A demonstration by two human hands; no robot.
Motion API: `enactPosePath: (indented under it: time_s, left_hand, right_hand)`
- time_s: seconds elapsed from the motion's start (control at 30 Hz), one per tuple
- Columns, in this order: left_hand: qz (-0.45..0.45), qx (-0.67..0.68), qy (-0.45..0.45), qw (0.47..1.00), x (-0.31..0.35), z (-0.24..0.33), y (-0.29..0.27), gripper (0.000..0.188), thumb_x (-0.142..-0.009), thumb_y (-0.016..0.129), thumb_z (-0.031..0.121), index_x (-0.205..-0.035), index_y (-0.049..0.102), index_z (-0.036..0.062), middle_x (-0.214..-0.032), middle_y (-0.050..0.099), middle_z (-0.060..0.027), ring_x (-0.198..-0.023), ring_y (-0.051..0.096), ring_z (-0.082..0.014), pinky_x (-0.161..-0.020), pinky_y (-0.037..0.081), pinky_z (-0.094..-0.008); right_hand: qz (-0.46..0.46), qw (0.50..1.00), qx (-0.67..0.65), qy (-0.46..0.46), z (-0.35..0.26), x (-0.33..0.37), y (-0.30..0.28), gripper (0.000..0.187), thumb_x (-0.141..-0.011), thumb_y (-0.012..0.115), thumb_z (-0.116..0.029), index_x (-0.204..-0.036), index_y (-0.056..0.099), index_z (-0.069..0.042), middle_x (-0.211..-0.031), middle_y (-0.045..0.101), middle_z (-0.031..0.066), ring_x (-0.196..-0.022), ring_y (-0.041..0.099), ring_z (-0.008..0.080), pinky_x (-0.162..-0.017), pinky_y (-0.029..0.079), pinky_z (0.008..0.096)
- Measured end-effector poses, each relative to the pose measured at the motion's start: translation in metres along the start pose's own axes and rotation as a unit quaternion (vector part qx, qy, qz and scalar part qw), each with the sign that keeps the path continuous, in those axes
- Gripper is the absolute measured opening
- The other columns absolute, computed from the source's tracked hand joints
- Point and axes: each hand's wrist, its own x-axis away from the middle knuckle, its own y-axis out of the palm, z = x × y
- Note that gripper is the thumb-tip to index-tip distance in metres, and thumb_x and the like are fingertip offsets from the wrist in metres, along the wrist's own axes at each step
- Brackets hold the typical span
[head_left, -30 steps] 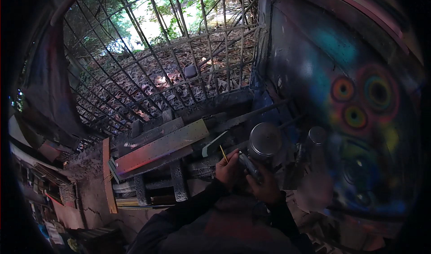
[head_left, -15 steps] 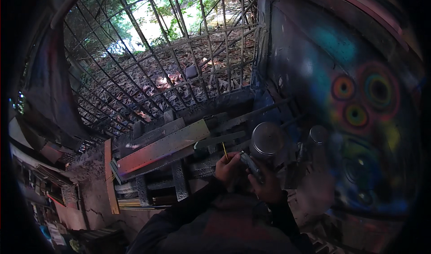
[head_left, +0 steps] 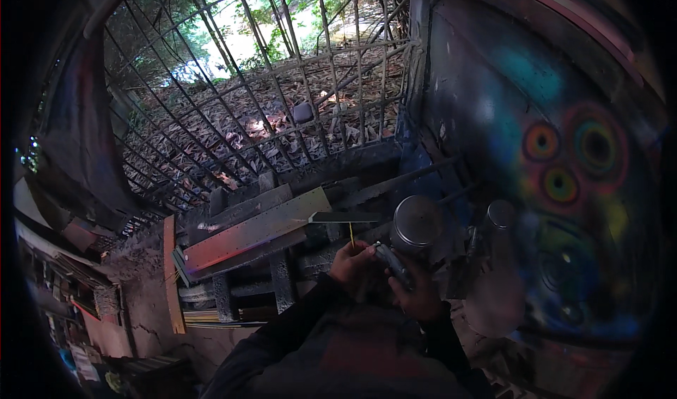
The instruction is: The person uses a spray gun to apply paint to a small, light-colored rectangular object. They hold the object with their left hand and operate the spray gun with their right hand, moving the tool back and forth to cover the surface. The person rotates the object to paint different sides.
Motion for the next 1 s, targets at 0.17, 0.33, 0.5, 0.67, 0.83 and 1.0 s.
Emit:
enactPosePath:
  time_s: [0.17,0.33,0.5,0.67,0.83,1.0]
  left_hand:
    - [-0.041,0.019,-0.030,0.999,0.001,0.007,-0.010,0.017,-0.086,0.065,0.018,-0.093,0.050,0.0128,-0.069,0.048,0.0024,-0.055,0.044,-0.0067,-0.047,0.033,-0.0213]
    - [-0.083,0.035,-0.041,0.995,-0.004,0.000,-0.027,0.017,-0.086,0.063,0.016,-0.088,0.046,0.0137,-0.065,0.042,0.0041,-0.049,0.038,-0.0057,-0.042,0.028,-0.0210]
    - [-0.057,0.064,-0.013,0.996,0.001,0.003,-0.016,0.022,-0.084,0.066,0.015,-0.082,0.044,0.0141,-0.063,0.042,0.0048,-0.048,0.036,-0.0052,-0.041,0.027,-0.0209]
    - [0.039,-0.023,0.061,0.997,-0.001,0.007,-0.011,0.029,-0.080,0.072,0.015,-0.074,0.043,0.0134,-0.063,0.045,0.0042,-0.049,0.041,-0.0052,-0.040,0.031,-0.0222]
    - [0.071,-0.066,0.096,0.991,0.000,0.009,-0.011,0.032,-0.073,0.078,0.012,-0.073,0.046,0.0117,-0.065,0.053,0.0020,-0.052,0.049,-0.0062,-0.041,0.037,-0.0220]
    - [0.086,-0.053,0.094,0.990,0.001,0.014,-0.009,0.032,-0.071,0.080,0.009,-0.075,0.048,0.0112,-0.068,0.057,0.0007,-0.053,0.051,-0.0066,-0.042,0.038,-0.0210]
  right_hand:
    - [-0.036,0.998,-0.022,0.043,-0.009,0.000,-0.001,0.054,-0.086,0.056,0.000,-0.137,0.038,-0.008,-0.106,0.059,0.0092,-0.084,0.060,0.0122,-0.054,0.051,0.0232]
    - [-0.068,0.996,-0.039,0.038,0.000,-0.001,0.000,0.053,-0.087,0.056,-0.001,-0.136,0.038,-0.008,-0.106,0.059,0.0093,-0.091,0.060,0.0132,-0.055,0.052,0.0231]
    - [-0.080,0.996,0.034,-0.010,0.010,-0.002,0.000,0.052,-0.088,0.055,-0.003,-0.137,0.038,-0.007,-0.107,0.059,0.0096,-0.092,0.060,0.0132,-0.058,0.052,0.0240]
    - [-0.067,0.997,0.027,0.018,-0.001,-0.004,0.000,0.050,-0.087,0.054,-0.001,-0.135,0.039,-0.004,-0.109,0.059,0.0107,-0.095,0.060,0.0138,-0.064,0.052,0.0256]
    - [-0.004,0.988,0.079,-0.136,0.015,-0.010,0.005,0.048,-0.086,0.057,-0.006,-0.133,0.043,-0.005,-0.099,0.063,0.0108,-0.070,0.062,0.0162,-0.061,0.051,0.0287]
    - [-0.022,0.998,0.043,-0.045,0.008,-0.006,0.002,0.049,-0.086,0.057,-0.006,-0.132,0.043,-0.003,-0.099,0.063,0.0111,-0.074,0.062,0.0167,-0.064,0.051,0.0294]
